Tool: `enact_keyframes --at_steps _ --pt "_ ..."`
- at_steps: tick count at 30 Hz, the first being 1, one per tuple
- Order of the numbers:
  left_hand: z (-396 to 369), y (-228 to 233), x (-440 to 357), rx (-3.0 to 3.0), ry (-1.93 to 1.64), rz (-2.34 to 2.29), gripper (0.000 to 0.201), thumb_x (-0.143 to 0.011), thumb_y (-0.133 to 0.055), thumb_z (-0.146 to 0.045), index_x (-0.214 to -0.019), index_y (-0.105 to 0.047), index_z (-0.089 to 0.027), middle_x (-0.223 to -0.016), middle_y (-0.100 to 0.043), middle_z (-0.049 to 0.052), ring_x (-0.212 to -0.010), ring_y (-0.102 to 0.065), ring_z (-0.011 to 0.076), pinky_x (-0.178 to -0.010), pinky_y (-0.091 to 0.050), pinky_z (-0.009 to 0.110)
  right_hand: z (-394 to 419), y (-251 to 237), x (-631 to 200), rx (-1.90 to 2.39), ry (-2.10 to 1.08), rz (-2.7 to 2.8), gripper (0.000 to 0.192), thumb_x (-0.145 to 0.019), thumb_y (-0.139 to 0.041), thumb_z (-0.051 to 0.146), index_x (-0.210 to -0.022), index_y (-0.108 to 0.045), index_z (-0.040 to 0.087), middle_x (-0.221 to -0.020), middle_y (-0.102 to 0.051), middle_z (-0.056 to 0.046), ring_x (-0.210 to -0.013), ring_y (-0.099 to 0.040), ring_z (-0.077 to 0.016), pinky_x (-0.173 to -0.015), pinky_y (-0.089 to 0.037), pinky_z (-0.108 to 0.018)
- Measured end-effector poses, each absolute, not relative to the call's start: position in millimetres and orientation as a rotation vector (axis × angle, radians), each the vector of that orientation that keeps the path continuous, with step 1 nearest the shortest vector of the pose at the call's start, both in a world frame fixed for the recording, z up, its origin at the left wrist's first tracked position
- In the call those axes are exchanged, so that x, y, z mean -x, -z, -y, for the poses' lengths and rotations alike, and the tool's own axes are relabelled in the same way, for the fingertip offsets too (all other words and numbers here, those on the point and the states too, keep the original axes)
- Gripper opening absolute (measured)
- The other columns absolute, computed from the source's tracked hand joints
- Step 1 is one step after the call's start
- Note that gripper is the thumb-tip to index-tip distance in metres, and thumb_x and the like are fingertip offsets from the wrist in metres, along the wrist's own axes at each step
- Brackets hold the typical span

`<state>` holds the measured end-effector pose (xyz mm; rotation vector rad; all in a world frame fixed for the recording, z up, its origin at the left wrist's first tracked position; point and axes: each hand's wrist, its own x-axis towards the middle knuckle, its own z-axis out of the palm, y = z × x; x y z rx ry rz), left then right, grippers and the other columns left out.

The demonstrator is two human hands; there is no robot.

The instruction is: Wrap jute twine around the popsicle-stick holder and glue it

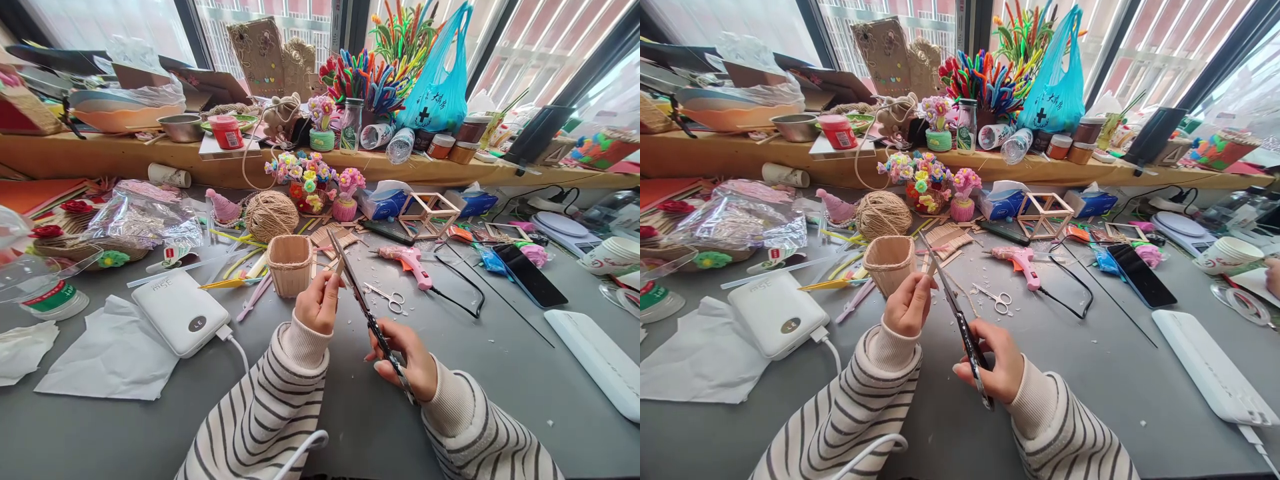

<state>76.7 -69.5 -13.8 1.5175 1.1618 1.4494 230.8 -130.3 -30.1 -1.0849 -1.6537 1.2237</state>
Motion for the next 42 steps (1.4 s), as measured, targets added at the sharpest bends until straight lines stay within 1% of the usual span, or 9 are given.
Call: enact_keyframes --at_steps 5,12,19,27,32,38,42 --pt "71.8 16.4 -79.6 -1.491 -1.448 -1.176 0.031 -0.085 -0.038 -0.046 -0.073 -0.051 -0.02 -0.034 -0.029 -0.009 -0.031 -0.029 0.0081 -0.036 -0.022 0.022 133.6 31.6 -223.9 1.126 -1.167 1.663 0.033 -0.065 -0.06 0.048 -0.069 -0.044 0.019 -0.061 -0.042 0.003 -0.053 -0.045 -0.0103 -0.057 -0.051 -0.029" --pt "73.3 17.4 -79.9 -1.465 -1.423 -1.171 0.031 -0.085 -0.036 -0.047 -0.073 -0.048 -0.021 -0.034 -0.029 -0.009 -0.03 -0.03 0.0085 -0.036 -0.021 0.023 135.5 29.9 -217.6 1.167 -0.966 1.748 0.032 -0.067 -0.059 0.049 -0.068 -0.046 0.019 -0.062 -0.047 0.001 -0.054 -0.047 -0.0109 -0.053 -0.048 -0.026" --pt "74.2 15.5 -80.2 -1.422 -1.415 -1.122 0.029 -0.086 -0.037 -0.044 -0.073 -0.047 -0.021 -0.033 -0.029 -0.01 -0.029 -0.025 0.007 -0.035 -0.019 0.023 138.1 31.8 -217.8 1.221 -0.881 1.795 0.028 -0.067 -0.06 0.043 -0.072 -0.046 0.02 -0.063 -0.049 0.001 -0.054 -0.049 -0.0121 -0.054 -0.047 -0.027" --pt "74.8 15.8 -81.7 -1.417 -1.456 -1.086 0.028 -0.086 -0.038 -0.044 -0.073 -0.047 -0.02 -0.033 -0.03 -0.011 -0.028 -0.023 0.0058 -0.034 -0.017 0.022 138.7 31.3 -215.6 1.265 -0.848 1.801 0.027 -0.066 -0.06 0.041 -0.072 -0.043 0.02 -0.062 -0.048 0.001 -0.054 -0.052 -0.014 -0.055 -0.048 -0.03" --pt "76.7 14.8 -83.7 -1.419 -1.477 -1.091 0.028 -0.087 -0.039 -0.043 -0.074 -0.047 -0.02 -0.033 -0.033 -0.011 -0.028 -0.026 0.0055 -0.034 -0.019 0.02 139.9 32.3 -215.0 1.245 -0.861 1.801 0.027 -0.066 -0.06 0.04 -0.074 -0.045 0.02 -0.064 -0.05 0.001 -0.055 -0.053 -0.0138 -0.055 -0.048 -0.029" --pt "78.7 15.5 -86.0 -1.407 -1.46 -1.064 0.028 -0.087 -0.037 -0.043 -0.076 -0.046 -0.02 -0.035 -0.042 -0.009 -0.028 -0.034 0.0061 -0.034 -0.025 0.019 140.3 35.5 -213.5 1.219 -0.818 1.798 0.029 -0.066 -0.062 0.041 -0.078 -0.049 0.019 -0.065 -0.051 0.0 -0.056 -0.052 -0.013 -0.055 -0.048 -0.027" --pt "79.6 14.2 -85.8 -1.409 -1.451 -1.058 0.028 -0.087 -0.037 -0.043 -0.076 -0.046 -0.019 -0.036 -0.042 -0.01 -0.029 -0.035 0.0056 -0.034 -0.026 0.018 140.1 34.7 -213.8 1.203 -0.811 1.802 0.029 -0.066 -0.063 0.042 -0.078 -0.05 0.019 -0.066 -0.052 0.0 -0.056 -0.051 -0.0122 -0.054 -0.049 -0.027"
